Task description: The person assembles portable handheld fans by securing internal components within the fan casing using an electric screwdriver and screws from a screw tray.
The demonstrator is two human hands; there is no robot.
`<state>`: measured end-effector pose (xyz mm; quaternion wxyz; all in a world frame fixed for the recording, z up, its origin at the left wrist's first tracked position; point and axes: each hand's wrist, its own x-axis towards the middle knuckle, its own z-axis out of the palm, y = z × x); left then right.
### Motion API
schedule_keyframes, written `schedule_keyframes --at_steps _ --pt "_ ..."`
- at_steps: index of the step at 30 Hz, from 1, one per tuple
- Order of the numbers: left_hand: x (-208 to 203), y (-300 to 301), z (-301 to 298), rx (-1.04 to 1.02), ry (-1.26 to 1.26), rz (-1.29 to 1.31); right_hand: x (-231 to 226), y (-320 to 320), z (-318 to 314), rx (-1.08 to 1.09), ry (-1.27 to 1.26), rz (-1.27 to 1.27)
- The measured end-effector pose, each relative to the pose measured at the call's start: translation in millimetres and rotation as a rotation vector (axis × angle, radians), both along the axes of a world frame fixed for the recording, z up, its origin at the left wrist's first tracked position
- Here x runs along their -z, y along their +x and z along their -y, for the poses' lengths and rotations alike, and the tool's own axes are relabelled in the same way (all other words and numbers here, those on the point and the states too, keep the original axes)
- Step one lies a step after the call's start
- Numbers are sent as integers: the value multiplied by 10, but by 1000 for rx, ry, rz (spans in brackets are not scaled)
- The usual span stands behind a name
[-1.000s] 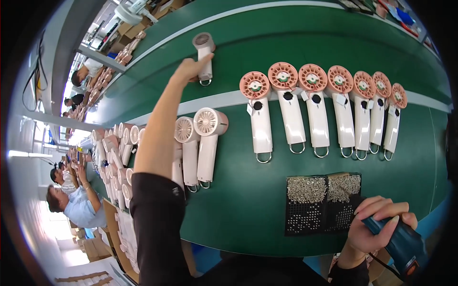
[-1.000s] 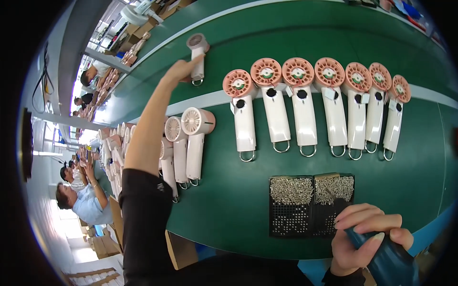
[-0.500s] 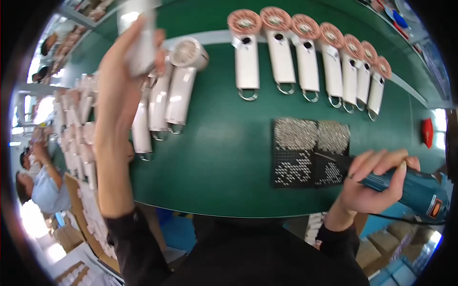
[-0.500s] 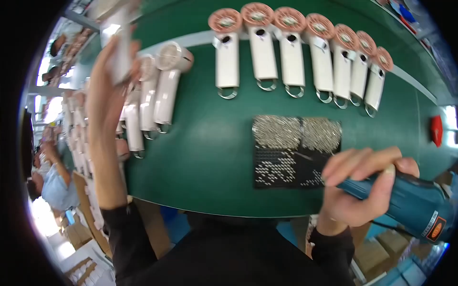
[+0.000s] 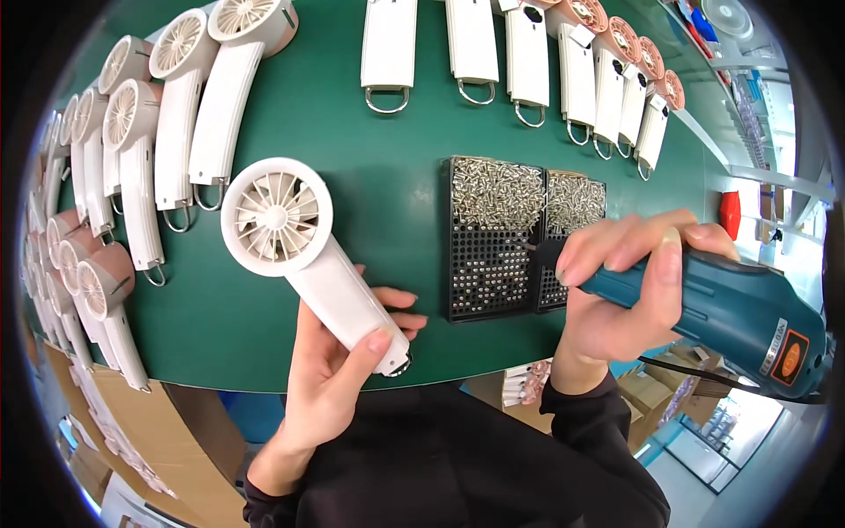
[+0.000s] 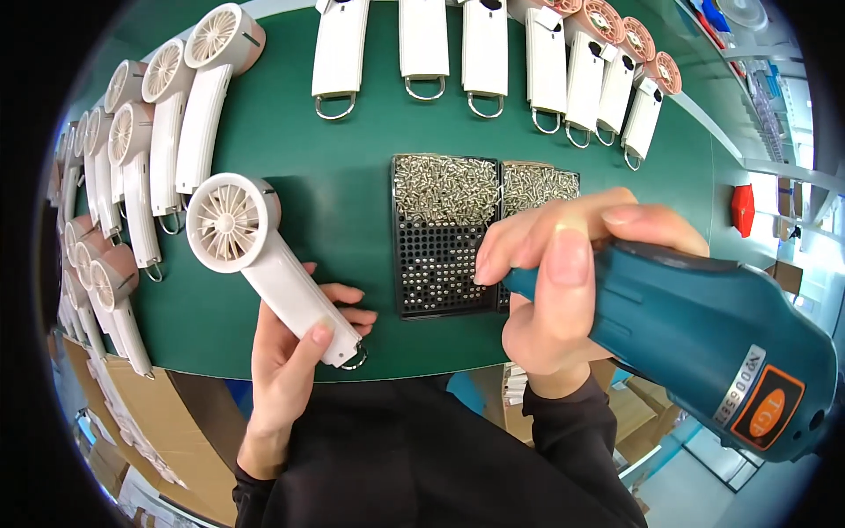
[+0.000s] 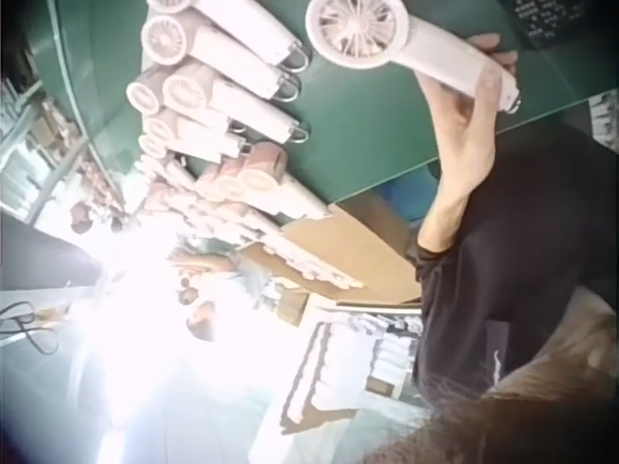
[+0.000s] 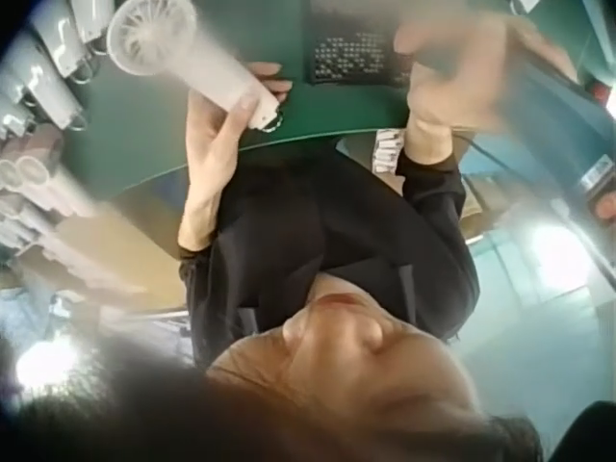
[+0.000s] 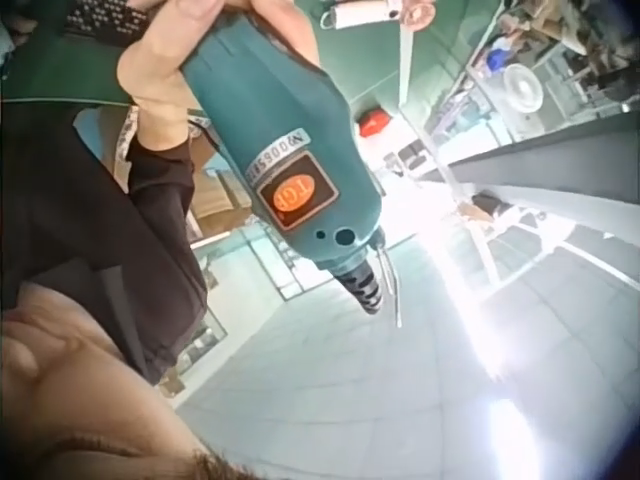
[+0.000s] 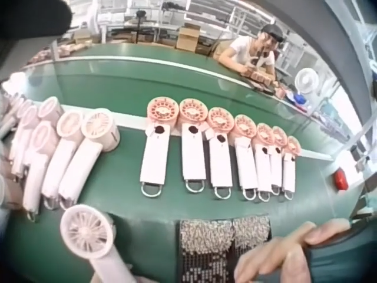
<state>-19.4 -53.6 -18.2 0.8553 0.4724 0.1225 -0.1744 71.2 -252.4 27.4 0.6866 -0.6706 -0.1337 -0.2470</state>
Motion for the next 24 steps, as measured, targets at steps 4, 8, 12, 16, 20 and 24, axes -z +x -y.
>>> schedule_keyframes --at_steps 4,8,12,16,20,24 --pt "21 136 90 -56 58 36 5 26 -19 -41 -31 -3" --pt "48 306 114 -35 33 32 35 52 -35 -68 -81 32" --pt "57 403 148 -20 -12 33 23 42 -25 -28 -30 21" --pt "57 408 150 -33 -31 3 -70 -40 -5 -133 90 47" --pt "38 435 179 -35 -64 28 -195 -176 -218 -190 209 118" --pt "81 395 140 -38 2 53 -128 -268 -443 -232 242 205"
